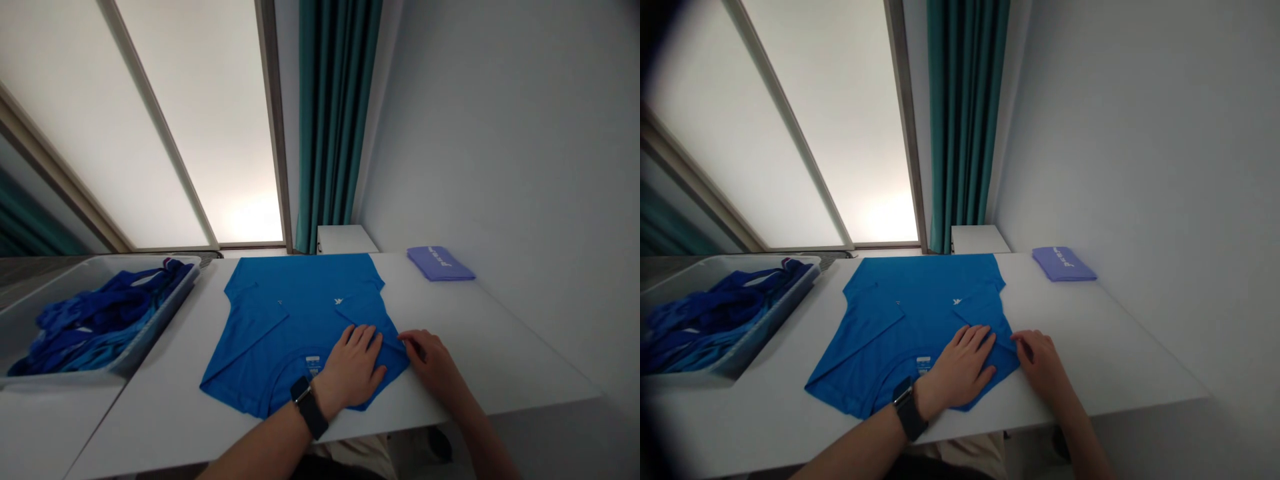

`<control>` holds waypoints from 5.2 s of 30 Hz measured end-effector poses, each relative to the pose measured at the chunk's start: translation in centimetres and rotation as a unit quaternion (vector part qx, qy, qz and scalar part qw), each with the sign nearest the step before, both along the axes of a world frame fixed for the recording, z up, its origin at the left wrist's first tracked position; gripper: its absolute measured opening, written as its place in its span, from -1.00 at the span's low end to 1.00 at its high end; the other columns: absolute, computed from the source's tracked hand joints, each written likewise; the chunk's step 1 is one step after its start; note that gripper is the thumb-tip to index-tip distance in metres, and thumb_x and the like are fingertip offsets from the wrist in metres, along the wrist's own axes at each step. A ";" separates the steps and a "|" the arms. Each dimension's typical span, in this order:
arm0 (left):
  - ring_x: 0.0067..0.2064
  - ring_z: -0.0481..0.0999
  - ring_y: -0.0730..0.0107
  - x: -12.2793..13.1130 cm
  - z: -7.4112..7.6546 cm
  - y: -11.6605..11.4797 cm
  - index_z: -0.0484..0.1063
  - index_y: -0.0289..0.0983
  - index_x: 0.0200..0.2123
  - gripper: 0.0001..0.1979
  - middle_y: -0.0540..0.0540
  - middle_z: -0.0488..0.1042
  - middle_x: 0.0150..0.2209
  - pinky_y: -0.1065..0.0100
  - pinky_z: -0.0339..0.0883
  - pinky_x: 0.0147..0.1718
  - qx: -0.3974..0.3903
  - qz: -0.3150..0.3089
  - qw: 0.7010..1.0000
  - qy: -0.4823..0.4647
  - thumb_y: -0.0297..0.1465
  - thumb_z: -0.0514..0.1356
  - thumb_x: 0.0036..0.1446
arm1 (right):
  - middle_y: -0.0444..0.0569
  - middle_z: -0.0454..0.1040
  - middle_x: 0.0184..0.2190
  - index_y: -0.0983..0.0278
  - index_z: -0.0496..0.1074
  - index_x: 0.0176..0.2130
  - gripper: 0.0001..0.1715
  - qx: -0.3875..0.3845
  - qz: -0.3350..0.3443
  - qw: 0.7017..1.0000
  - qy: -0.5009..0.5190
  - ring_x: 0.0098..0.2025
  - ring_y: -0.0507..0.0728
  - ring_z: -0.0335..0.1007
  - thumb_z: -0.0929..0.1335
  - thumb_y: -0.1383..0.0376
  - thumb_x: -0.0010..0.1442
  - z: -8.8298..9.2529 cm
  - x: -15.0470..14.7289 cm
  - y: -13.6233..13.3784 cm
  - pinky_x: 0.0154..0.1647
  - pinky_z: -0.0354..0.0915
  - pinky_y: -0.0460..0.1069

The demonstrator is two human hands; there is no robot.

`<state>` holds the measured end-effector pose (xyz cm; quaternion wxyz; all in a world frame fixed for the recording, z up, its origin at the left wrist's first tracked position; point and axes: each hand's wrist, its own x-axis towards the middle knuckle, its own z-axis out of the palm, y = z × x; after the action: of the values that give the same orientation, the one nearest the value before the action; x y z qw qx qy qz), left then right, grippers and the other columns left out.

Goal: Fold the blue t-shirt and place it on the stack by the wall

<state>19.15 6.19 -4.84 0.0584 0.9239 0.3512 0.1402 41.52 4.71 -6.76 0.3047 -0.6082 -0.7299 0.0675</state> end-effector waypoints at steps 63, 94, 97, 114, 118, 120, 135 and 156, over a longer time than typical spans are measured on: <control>0.36 0.08 0.14 -4.1 0.9 5.8 0.06 -0.19 0.34 -0.45 -0.20 0.09 0.37 0.07 0.03 0.28 -0.006 0.004 1.000 -0.002 -0.16 -0.03 0.35 | -0.08 0.39 -0.41 0.20 0.27 -0.37 -0.80 0.043 0.012 0.992 -0.117 -0.28 0.15 0.28 0.23 0.49 0.03 0.5 -1.3 -0.5 -0.19 0.13 0.05; 0.40 -0.01 0.27 -3.6 -0.5 5.0 0.02 -0.28 0.36 -0.39 -0.19 0.03 0.38 0.19 -0.15 0.35 -0.013 -0.104 0.994 0.007 -0.09 -0.12 0.37 | 0.01 0.49 -0.23 0.22 0.41 -0.22 -0.76 0.044 0.065 0.990 -0.114 -0.13 0.18 0.33 0.19 0.42 0.26 2.1 -3.1 6.7 -0.08 0.16 0.07; 0.39 0.00 0.25 -3.6 -0.7 5.0 0.02 -0.29 0.36 -0.39 -0.21 0.04 0.38 0.16 -0.15 0.34 -0.012 -0.101 0.995 0.005 -0.10 -0.12 0.38 | 0.00 0.49 -0.17 0.23 0.43 -0.17 -0.73 0.032 0.068 0.987 -0.141 -0.08 0.18 0.32 0.19 0.42 0.29 2.9 -4.4 10.6 -0.07 0.14 0.05; 0.40 -0.01 0.24 -3.6 -0.6 5.0 0.00 -0.28 0.36 -0.39 -0.18 0.04 0.38 0.15 -0.18 0.35 0.004 -0.101 0.995 0.014 -0.09 -0.15 0.38 | 0.06 0.49 -0.17 0.24 0.42 -0.23 -0.78 0.002 -0.062 0.980 -0.189 -0.06 0.24 0.28 0.21 0.25 0.33 -0.4 -4.4 17.3 -0.07 0.07 0.10; 0.39 0.02 0.24 -3.6 -0.6 5.0 0.00 -0.28 0.36 -0.39 -0.17 0.06 0.38 0.17 -0.16 0.34 0.012 -0.097 0.995 0.007 -0.09 -0.13 0.37 | 0.06 0.50 -0.18 0.24 0.41 -0.24 -0.78 0.011 -0.058 0.985 -0.164 -0.08 0.23 0.28 0.20 0.27 0.33 -0.8 -4.2 17.6 -0.07 0.07 0.10; 0.39 0.02 0.23 -3.6 -0.6 5.0 0.00 -0.28 0.36 -0.39 -0.17 0.06 0.38 0.16 -0.15 0.34 0.007 -0.098 0.995 0.006 -0.09 -0.12 0.37 | 0.05 0.50 -0.19 0.24 0.41 -0.25 -0.77 0.016 -0.055 0.987 -0.147 -0.08 0.24 0.28 0.20 0.27 0.33 -0.9 -4.2 17.8 -0.07 0.08 0.10; 0.34 0.16 0.21 -3.4 1.2 5.1 0.11 -0.22 0.32 -0.46 -0.17 0.20 0.32 0.12 0.01 0.30 -0.066 -0.070 0.994 -0.048 -0.13 -0.10 0.38 | 0.03 0.50 -0.15 0.24 0.49 -0.13 -0.62 -0.004 -0.049 0.999 0.001 -0.07 0.14 0.38 0.14 0.37 0.27 -1.0 2.1 17.4 -0.04 0.25 0.00; -0.03 0.44 0.12 4.2 1.4 19.0 0.49 -0.22 -0.18 -0.73 -0.17 0.52 -0.10 0.13 0.23 -0.04 -0.037 0.167 0.985 -0.025 -0.28 0.02 0.31 | -0.02 0.44 -0.18 0.17 0.50 -0.24 -0.84 -0.041 -0.090 0.993 -0.065 -0.04 0.19 0.27 0.33 0.19 0.25 -1.3 0.2 17.1 -0.07 0.08 0.05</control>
<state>23.39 25.15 -3.40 0.0771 0.8455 0.5043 0.1578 41.71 21.86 -8.05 0.2368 -0.6865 -0.6868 0.0298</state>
